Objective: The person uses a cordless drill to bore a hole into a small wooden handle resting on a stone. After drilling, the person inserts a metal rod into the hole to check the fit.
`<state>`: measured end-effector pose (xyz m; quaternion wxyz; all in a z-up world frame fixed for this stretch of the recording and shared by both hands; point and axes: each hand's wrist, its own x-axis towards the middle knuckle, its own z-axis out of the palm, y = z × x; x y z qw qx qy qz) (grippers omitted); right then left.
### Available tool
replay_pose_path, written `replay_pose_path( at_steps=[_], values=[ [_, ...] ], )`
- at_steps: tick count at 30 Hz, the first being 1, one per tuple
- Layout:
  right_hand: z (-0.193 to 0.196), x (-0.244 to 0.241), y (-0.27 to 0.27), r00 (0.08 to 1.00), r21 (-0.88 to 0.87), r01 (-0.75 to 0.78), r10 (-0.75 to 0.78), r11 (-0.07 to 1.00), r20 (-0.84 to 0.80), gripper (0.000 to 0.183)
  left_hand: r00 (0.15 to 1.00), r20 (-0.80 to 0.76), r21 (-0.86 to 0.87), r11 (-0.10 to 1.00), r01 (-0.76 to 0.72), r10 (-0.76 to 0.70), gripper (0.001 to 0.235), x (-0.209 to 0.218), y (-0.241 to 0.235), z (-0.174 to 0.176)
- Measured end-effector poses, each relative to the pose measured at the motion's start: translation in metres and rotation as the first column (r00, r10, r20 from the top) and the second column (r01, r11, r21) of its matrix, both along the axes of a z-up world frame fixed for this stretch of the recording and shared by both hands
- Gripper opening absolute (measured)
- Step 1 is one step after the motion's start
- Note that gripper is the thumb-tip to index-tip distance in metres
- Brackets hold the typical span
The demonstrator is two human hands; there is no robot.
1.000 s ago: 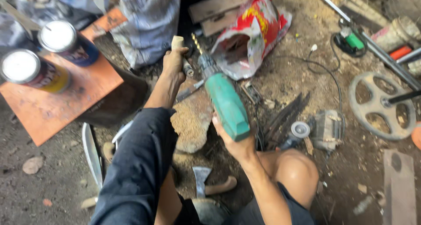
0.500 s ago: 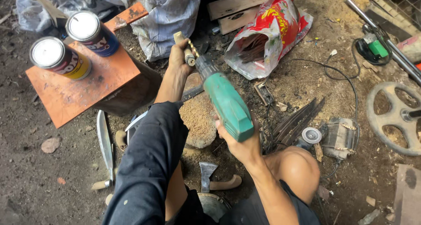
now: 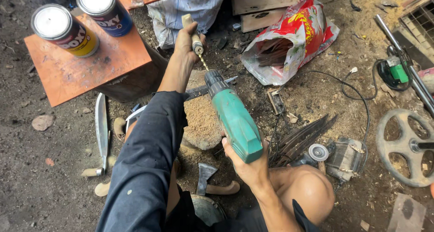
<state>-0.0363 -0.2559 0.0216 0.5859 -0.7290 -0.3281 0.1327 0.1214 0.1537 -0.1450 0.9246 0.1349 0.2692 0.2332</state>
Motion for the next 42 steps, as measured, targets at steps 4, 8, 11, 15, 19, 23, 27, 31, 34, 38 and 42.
replay_pose_path(
  at_steps=[4,8,11,15,19,23,27,31,34,38,42],
  values=[
    [0.002,-0.001,0.001,0.996,-0.030,0.002,-0.004,1.000,-0.090,0.030,0.999,-0.011,0.010,0.999,-0.034,0.034,0.037,-0.009,-0.017,0.027],
    [0.000,-0.001,-0.002,0.998,-0.005,-0.024,0.024,1.000,-0.053,0.031,0.995,-0.060,0.028,0.996,-0.081,0.083,0.038,-0.020,-0.034,0.056],
    [-0.003,-0.001,-0.004,0.999,-0.054,0.014,-0.011,0.998,0.044,0.023,0.981,-0.091,0.270,0.952,-0.143,0.173,0.040,-0.027,-0.042,0.073],
    [-0.007,0.000,-0.004,0.992,-0.043,0.011,-0.006,0.999,0.127,0.023,0.982,-0.045,0.357,0.921,-0.155,0.183,0.039,-0.035,-0.047,0.085],
    [-0.008,0.001,-0.005,0.993,-0.053,0.008,-0.001,0.999,0.119,0.024,0.985,-0.040,0.387,0.911,-0.140,0.169,0.038,-0.037,-0.046,0.086],
    [-0.010,0.001,-0.005,0.993,-0.068,0.002,0.005,0.998,0.115,0.022,0.988,-0.023,0.421,0.898,-0.128,0.151,0.036,-0.034,-0.042,0.083],
    [-0.012,0.001,-0.004,0.975,-0.033,-0.034,0.040,0.999,0.219,0.025,0.987,-0.022,0.406,0.903,-0.139,0.162,0.037,-0.033,-0.040,0.079],
    [-0.016,-0.001,-0.002,0.992,-0.009,-0.032,0.033,0.999,0.124,0.034,0.983,-0.029,0.401,0.903,-0.155,0.181,0.038,-0.032,-0.041,0.076],
    [-0.019,0.000,-0.001,0.990,0.008,-0.050,0.048,0.999,0.130,0.037,0.984,-0.022,0.383,0.911,-0.153,0.175,0.040,-0.032,-0.040,0.077],
    [-0.021,0.001,0.001,0.980,0.020,-0.052,0.047,0.998,0.194,0.034,0.980,-0.021,0.335,0.925,-0.182,0.200,0.044,-0.034,-0.040,0.078],
    [-0.018,0.002,0.000,0.983,-0.057,-0.036,0.046,0.998,0.178,0.030,0.976,-0.005,0.365,0.909,-0.201,0.218,0.041,-0.036,-0.042,0.079]
  ],
)
